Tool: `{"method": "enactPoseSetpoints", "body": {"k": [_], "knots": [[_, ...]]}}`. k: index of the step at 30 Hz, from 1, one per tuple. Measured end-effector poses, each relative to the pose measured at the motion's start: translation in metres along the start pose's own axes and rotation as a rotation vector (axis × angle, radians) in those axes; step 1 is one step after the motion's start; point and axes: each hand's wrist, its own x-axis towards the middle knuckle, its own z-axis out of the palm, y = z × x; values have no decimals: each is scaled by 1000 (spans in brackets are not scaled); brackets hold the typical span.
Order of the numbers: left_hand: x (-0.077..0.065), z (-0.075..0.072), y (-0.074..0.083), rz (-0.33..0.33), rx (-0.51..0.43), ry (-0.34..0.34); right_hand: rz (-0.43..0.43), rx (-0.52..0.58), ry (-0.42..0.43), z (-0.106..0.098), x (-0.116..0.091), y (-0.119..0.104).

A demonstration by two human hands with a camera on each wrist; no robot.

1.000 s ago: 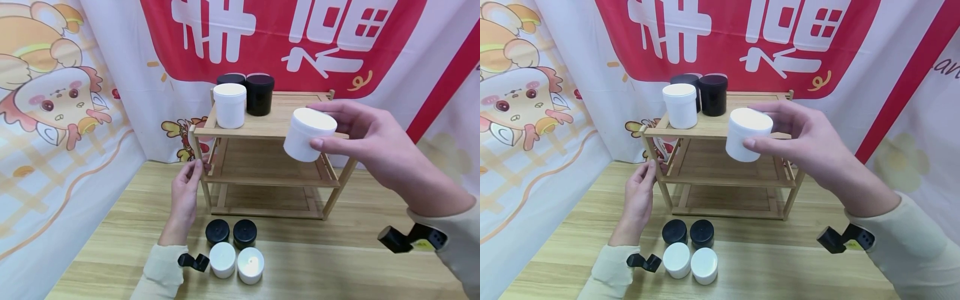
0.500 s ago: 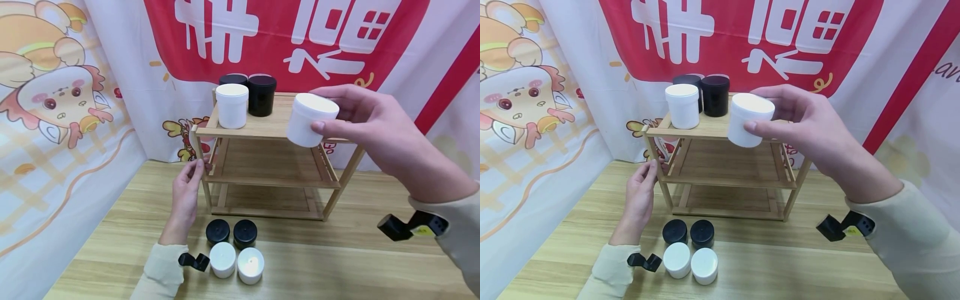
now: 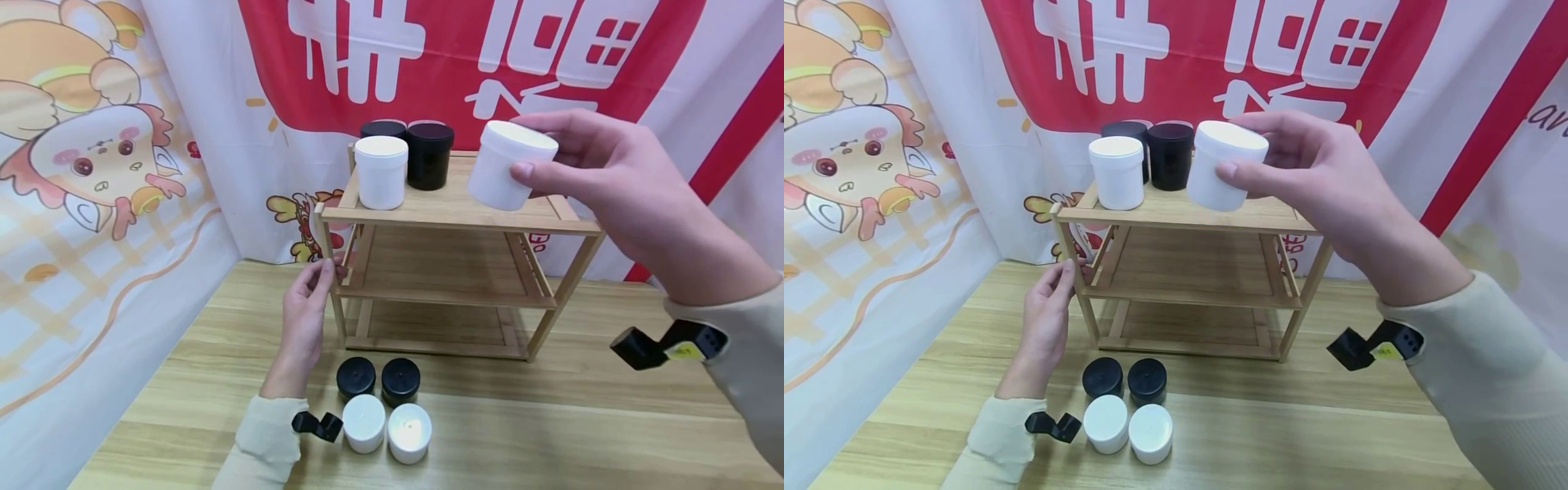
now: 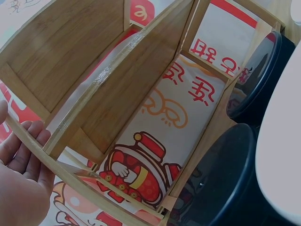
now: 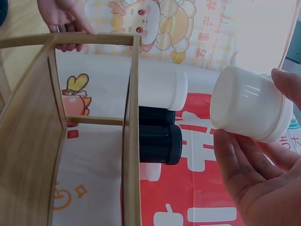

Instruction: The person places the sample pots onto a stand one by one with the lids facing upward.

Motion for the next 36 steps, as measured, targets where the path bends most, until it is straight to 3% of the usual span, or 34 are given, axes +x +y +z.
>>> {"method": "enactPoseSetpoints", "body": {"k": [11,16,36], "knots": [[0,1,1,-7,-2,-7,-64,133,24,-2,17,-3],[1,1,0,-2,-1,-6,-62,68,37,1,22,-7],[1,-1,0,-9,-4,-6,-7,19,12,27,56,-2]]}}
